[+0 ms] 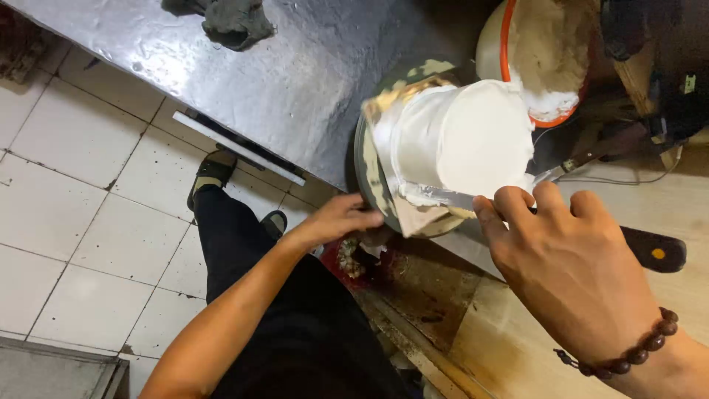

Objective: Frosting a chocolate cake with white cream using a spatula on a turntable.

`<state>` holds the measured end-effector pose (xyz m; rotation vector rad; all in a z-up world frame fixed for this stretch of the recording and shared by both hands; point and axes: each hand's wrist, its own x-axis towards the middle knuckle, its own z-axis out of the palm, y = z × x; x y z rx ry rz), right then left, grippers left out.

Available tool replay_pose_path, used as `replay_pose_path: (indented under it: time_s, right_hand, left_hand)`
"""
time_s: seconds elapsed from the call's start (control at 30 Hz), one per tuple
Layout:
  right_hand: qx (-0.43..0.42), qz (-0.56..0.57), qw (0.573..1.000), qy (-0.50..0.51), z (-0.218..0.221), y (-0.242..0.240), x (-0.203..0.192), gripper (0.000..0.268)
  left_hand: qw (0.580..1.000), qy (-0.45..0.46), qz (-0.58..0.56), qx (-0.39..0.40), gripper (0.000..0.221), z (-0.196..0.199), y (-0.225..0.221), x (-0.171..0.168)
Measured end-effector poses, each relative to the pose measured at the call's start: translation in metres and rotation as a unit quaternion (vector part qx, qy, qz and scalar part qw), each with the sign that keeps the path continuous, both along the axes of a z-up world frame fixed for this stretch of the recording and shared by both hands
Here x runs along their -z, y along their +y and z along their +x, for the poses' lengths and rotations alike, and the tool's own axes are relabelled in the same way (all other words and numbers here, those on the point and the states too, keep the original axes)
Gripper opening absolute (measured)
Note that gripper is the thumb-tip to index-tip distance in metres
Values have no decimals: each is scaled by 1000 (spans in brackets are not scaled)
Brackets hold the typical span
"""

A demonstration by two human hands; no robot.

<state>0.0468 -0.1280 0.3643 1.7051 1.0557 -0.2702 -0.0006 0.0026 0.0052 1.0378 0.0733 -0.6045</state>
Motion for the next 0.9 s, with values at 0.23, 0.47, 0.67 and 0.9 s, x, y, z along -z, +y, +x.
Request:
replay_pose_path:
  time_s: [0.23, 0.47, 0.67, 0.9]
  right_hand:
    - [-8, 13, 1000, -4, -1, -2, 0, 50]
    - [-12, 25, 1000, -8, -1, -5, 1, 49]
    - [-5, 29, 1000, -8, -1, -8, 2, 46]
    - [8, 6, 1000, 0, -2, -9, 1, 50]
  left_hand:
    - [994, 3, 40, -99, 69, 24, 15, 13]
    - [994, 74, 6, -78, 81, -3, -9, 1]
    - [997, -8, 25, 79, 81, -2, -7, 10]
    - [989, 64, 2, -135, 84, 15, 5, 15]
